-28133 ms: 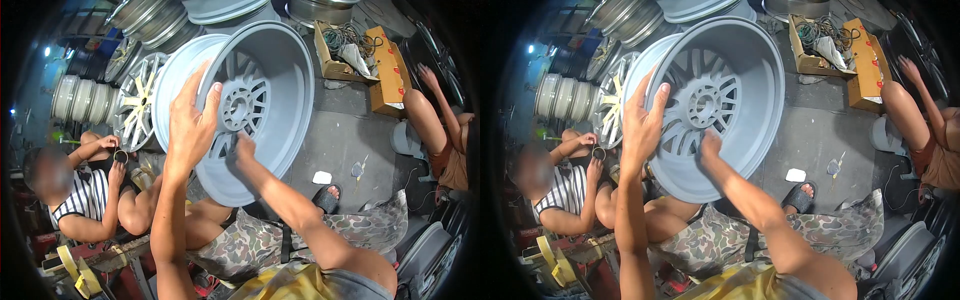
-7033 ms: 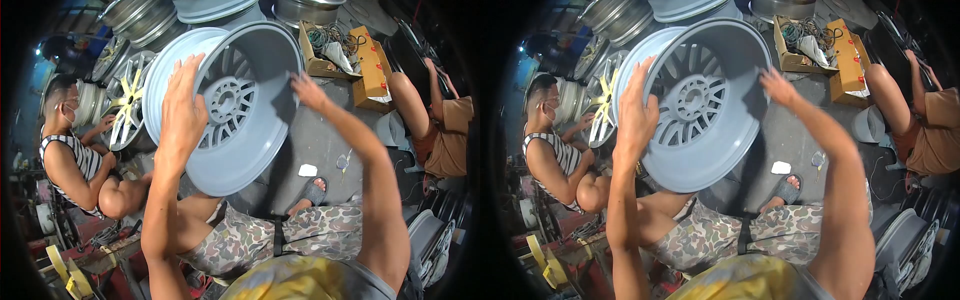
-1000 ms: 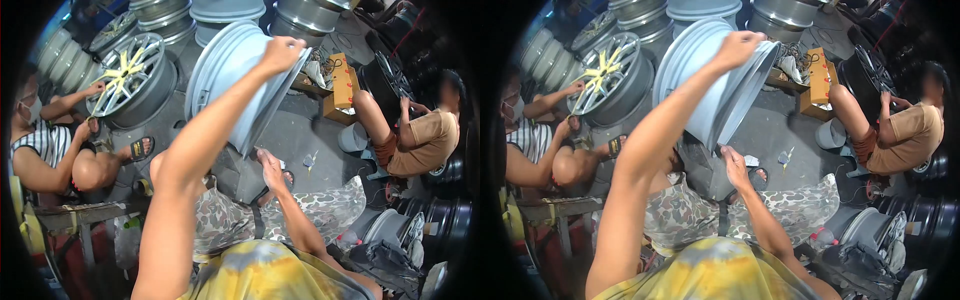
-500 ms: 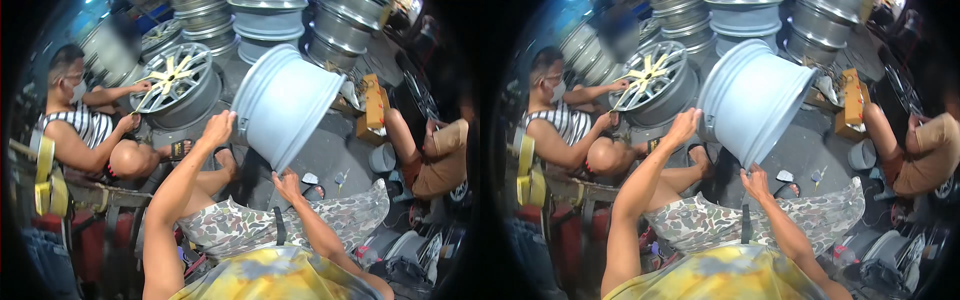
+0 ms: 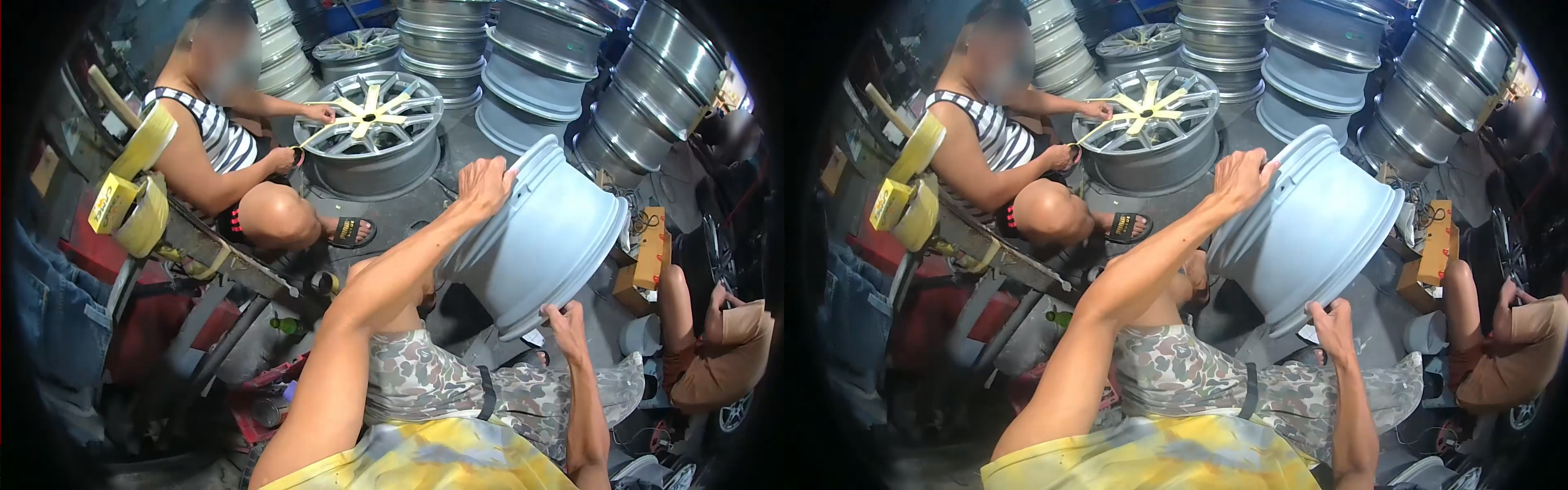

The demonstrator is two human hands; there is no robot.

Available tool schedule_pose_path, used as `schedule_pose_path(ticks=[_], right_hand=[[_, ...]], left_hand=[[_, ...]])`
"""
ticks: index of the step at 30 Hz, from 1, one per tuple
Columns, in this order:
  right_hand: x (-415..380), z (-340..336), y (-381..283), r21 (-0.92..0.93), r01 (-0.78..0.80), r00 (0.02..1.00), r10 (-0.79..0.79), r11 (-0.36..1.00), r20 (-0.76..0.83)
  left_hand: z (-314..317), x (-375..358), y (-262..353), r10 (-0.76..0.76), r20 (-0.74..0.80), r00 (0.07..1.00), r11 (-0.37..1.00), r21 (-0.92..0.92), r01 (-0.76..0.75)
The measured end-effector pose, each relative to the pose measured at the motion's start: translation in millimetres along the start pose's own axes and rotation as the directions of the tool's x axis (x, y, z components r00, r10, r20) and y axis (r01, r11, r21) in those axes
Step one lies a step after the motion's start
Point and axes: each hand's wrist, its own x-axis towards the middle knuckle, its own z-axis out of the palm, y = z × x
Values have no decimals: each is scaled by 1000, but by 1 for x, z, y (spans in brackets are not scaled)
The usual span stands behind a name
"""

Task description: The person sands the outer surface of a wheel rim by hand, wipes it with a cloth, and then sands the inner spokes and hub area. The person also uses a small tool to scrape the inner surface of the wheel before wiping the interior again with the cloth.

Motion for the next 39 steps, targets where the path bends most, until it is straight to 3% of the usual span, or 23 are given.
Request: schedule_pose_path(ticks=[2,4,6,7,8,11,13,15,18,21,23,24,26,27,29,30,31,32,33,34,35,38,39], right_hand=[[16,5,25,8,87,996,-87,996,-17],[12,12,14,252,163,985,-141,954,-103],[11,4,19,172,107,990,-89,979,-110],[4,0,8,188,5,996,12,982,-90],[13,2,37,300,114,993,-96,947,-74],[28,-1,74,499,38,993,-88,866,77],[29,1,72,524,-31,996,-20,851,90],[31,4,61,762,-66,985,-79,644,152],[46,16,40,781,-91,983,-70,618,171],[83,60,47,792,26,955,-250,611,162],[87,87,11,544,245,952,-305,803,21],[101,115,29,421,416,886,-464,806,13],[101,154,39,452,411,869,-490,792,69],[114,169,73,472,394,873,-482,788,77],[139,178,173,63,598,781,-599,799,177],[155,140,197,323,153,895,-270,934,356],[191,99,228,-152,594,781,-520,790,346],[232,63,235,-404,586,806,-449,703,387],[263,18,221,-583,654,754,-478,482,450],[304,-8,235,-766,612,683,-620,196,387],[330,-31,210,-786,579,678,-408,-217,612],[364,-23,180,-801,514,667,-444,-308,599],[365,-5,194,-827,532,685,-482,-181,546]], left_hand=[[2,5,4,61,-154,986,997,-39,-68],[-1,-1,40,146,-183,972,989,10,-146],[15,-9,84,403,-220,888,903,-64,-426],[33,-16,100,431,-64,900,885,-164,-435],[52,-26,114,458,-55,887,862,-216,-458],[82,-35,141,434,299,849,900,-101,-425],[80,-27,143,441,343,829,894,-90,-438],[78,-19,141,424,414,805,894,-49,-446],[63,0,133,414,504,758,891,-56,-450],[44,27,101,449,509,734,887,-158,-434],[29,41,86,432,529,730,897,-169,-409],[23,45,80,387,471,793,922,-187,-339],[20,46,75,311,433,846,949,-191,-252],[19,47,72,235,351,906,967,-179,-181],[14,51,67,167,219,961,981,-129,-141],[9,54,62,152,224,963,985,-117,-128],[4,56,57,206,200,958,974,-132,-182],[1,58,51,256,175,951,962,-144,-232],[1,58,44,298,111,948,951,-116,-286],[-1,58,40,271,124,955,960,-104,-259],[-3,60,39,258,116,959,965,-71,-251],[0,65,39,244,88,966,970,-33,-242],[0,67,41,218,96,971,976,-35,-215]])
